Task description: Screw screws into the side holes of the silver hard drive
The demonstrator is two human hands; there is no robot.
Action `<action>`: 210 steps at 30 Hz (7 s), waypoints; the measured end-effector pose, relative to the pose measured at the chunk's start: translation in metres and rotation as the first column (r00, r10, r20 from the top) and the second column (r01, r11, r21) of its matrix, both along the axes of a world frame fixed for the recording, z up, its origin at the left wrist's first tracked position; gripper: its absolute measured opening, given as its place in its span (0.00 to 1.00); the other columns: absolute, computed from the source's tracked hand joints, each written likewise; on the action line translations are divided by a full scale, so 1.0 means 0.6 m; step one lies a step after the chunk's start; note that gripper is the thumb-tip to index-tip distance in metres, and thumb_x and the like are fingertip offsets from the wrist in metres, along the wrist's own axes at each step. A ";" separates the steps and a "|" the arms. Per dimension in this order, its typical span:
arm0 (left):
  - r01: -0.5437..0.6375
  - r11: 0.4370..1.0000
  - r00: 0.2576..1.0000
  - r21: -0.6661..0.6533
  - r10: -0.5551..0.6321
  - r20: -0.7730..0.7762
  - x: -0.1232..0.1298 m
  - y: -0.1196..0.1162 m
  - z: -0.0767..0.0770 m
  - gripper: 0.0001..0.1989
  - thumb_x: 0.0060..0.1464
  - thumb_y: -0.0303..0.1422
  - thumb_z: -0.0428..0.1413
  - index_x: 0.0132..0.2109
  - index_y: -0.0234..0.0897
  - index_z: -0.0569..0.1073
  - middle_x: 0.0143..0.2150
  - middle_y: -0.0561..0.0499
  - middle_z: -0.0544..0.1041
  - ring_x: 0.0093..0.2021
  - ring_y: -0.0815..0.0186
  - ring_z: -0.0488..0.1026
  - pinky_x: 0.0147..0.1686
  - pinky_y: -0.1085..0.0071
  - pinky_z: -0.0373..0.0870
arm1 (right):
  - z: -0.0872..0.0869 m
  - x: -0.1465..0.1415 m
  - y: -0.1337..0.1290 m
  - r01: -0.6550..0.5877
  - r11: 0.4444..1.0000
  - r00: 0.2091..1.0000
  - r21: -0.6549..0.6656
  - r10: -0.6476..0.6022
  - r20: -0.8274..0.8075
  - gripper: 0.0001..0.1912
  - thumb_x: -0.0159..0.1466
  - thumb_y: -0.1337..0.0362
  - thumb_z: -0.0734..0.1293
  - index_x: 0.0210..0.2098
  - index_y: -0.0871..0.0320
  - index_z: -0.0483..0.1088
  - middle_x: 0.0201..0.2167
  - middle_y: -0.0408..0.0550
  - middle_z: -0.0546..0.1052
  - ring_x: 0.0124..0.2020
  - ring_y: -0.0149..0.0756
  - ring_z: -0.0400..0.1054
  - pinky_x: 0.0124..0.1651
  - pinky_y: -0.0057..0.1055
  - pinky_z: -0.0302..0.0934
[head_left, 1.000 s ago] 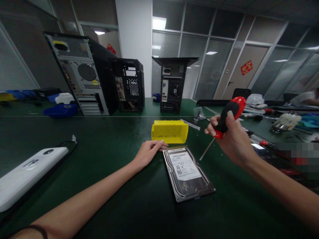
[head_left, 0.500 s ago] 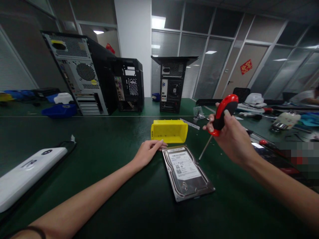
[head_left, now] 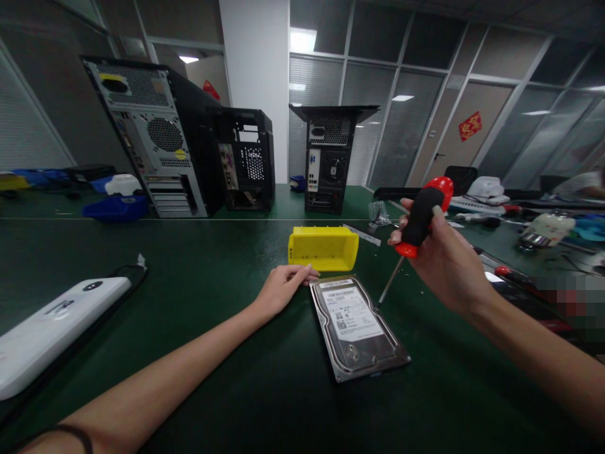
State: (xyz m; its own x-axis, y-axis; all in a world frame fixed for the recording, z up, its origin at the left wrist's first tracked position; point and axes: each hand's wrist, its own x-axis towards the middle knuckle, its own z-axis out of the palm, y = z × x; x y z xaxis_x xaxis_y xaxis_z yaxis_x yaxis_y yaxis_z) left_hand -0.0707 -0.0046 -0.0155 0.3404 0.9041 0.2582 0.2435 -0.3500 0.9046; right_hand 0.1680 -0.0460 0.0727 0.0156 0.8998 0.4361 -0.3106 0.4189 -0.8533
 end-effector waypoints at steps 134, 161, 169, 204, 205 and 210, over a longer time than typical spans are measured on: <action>-0.008 1.000 0.999 0.004 0.008 -0.033 -0.001 0.002 -0.002 0.16 0.60 0.38 0.49 0.43 0.32 0.76 0.39 0.47 0.79 0.39 0.62 0.75 0.41 0.69 0.69 | -0.001 0.008 0.000 -0.093 0.990 0.995 -0.110 0.096 0.014 0.10 0.60 0.61 0.64 0.41 0.53 0.69 0.35 0.42 0.65 0.33 0.23 0.62 0.38 0.21 0.65; -0.022 1.000 0.998 0.019 0.023 -0.056 0.003 0.001 0.003 0.16 0.60 0.38 0.49 0.41 0.34 0.77 0.39 0.48 0.79 0.38 0.62 0.74 0.41 0.69 0.68 | -0.005 0.016 0.004 -0.166 0.982 0.986 -0.094 0.167 0.005 0.11 0.62 0.63 0.61 0.44 0.48 0.68 0.34 0.42 0.63 0.31 0.23 0.60 0.35 0.25 0.64; -0.013 1.000 0.998 0.020 0.014 -0.065 0.003 0.001 0.003 0.16 0.60 0.39 0.49 0.41 0.34 0.77 0.39 0.48 0.79 0.39 0.61 0.74 0.42 0.68 0.68 | 0.000 0.031 0.015 -0.019 0.999 0.941 -0.036 0.030 0.336 0.15 0.57 0.59 0.67 0.44 0.52 0.68 0.34 0.42 0.66 0.33 0.25 0.62 0.37 0.24 0.64; -0.012 1.000 0.997 0.029 0.014 -0.074 0.000 0.002 -0.001 0.17 0.60 0.41 0.48 0.42 0.35 0.77 0.40 0.48 0.79 0.40 0.61 0.74 0.43 0.67 0.68 | 0.028 0.050 0.017 0.078 0.959 0.889 -0.273 0.057 0.453 0.24 0.53 0.61 0.70 0.47 0.57 0.62 0.27 0.44 0.71 0.28 0.30 0.70 0.24 0.22 0.65; -0.012 1.000 0.997 0.029 0.014 -0.074 0.000 0.002 -0.001 0.17 0.60 0.41 0.48 0.42 0.35 0.77 0.40 0.48 0.79 0.40 0.61 0.74 0.43 0.67 0.68 | 0.027 0.051 0.019 0.078 0.948 0.907 -0.307 0.060 0.417 0.24 0.53 0.63 0.70 0.48 0.58 0.61 0.27 0.44 0.71 0.28 0.29 0.69 0.23 0.21 0.64; -0.011 1.000 0.997 0.028 0.013 -0.077 0.001 0.004 -0.001 0.17 0.60 0.41 0.48 0.42 0.35 0.77 0.40 0.48 0.79 0.40 0.61 0.74 0.43 0.67 0.68 | 0.013 0.064 0.040 0.096 0.907 0.946 -0.410 0.045 0.321 0.19 0.54 0.66 0.68 0.45 0.57 0.62 0.27 0.44 0.71 0.27 0.28 0.69 0.21 0.20 0.63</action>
State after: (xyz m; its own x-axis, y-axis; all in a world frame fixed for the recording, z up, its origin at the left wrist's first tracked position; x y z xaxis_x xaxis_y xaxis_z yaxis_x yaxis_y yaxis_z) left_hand -0.0701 -0.0025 -0.0162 0.3496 0.9012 0.2562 0.3162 -0.3709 0.8732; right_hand 0.2066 -0.0221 0.0805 -0.0341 0.9994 0.0090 0.0101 0.0093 -0.9999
